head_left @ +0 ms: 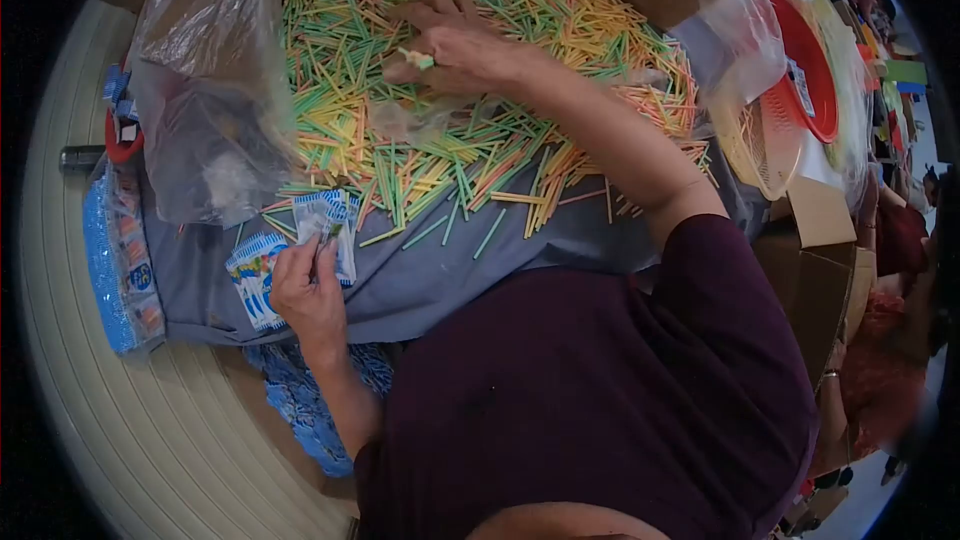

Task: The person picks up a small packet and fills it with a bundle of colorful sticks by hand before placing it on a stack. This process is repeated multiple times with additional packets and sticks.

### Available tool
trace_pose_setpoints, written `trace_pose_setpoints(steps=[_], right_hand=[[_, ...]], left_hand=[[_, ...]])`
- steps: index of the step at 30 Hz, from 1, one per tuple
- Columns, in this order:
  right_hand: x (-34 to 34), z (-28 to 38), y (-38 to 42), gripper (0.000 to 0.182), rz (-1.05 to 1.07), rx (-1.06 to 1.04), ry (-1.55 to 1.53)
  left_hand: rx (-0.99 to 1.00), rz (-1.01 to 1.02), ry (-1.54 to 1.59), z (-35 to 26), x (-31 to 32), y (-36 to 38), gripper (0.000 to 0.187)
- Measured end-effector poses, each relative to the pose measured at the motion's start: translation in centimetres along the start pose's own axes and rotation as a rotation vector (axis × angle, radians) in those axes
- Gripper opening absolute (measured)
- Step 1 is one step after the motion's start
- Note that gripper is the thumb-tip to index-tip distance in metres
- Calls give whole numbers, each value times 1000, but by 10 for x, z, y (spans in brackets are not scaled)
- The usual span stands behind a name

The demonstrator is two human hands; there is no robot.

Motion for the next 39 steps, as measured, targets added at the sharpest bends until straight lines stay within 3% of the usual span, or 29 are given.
trace_pose_setpoints(steps=[1,3,5,7,13,17,19,23,25,30,33,35,38,39], right_hand=[[9,8,5,48,-21,-124,127],[20,3,4,49,28,-127,117],[10,-13,-1,53,1,87,-32],[-27,3,-13,61,-74,112,-318],[-44,68,-28,70,-23,21,-640],[-60,82,-25,77,-41,25,-852],[-67,78,-21,81,-58,43,-945],[-62,65,-16,90,9,74,-898],[-61,58,-15,91,11,125,-1047],[-84,78,-12,75,-38,-52,-911],[-64,77,-9,69,-5,24,-946],[-45,76,-7,70,141,69,-798],[-32,70,-7,69,141,167,-899],[-28,68,-6,67,157,244,-966]], left_hand=[[-29,19,25,2,2,-1,17],[-114,28,95,14,3,-1,15],[-151,-2,194,17,-3,-1,14],[-155,-95,246,14,-12,-4,13],[-20,-101,609,-52,7,-51,15],[-21,-46,888,-67,45,-70,16],[-114,-20,1044,-69,60,-71,18],[-163,16,1072,-68,76,-69,16],[-123,3,817,-68,72,-68,12],[-160,2,907,-62,80,-67,12],[-151,-9,1004,-61,80,-69,11],[-163,-43,1041,-58,81,-69,11],[-117,-28,950,-57,80,-68,14],[-4,-24,757,-64,75,-70,15]])
Point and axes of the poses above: each hand's wrist, its own y-axis away from the middle knuckle, its own x-axis out of the palm, z = x × y, the point moved 9 cm from there along -y, towards the middle knuckle, and after that the axes turned 4 degrees about -z, right-handed, at the moved point
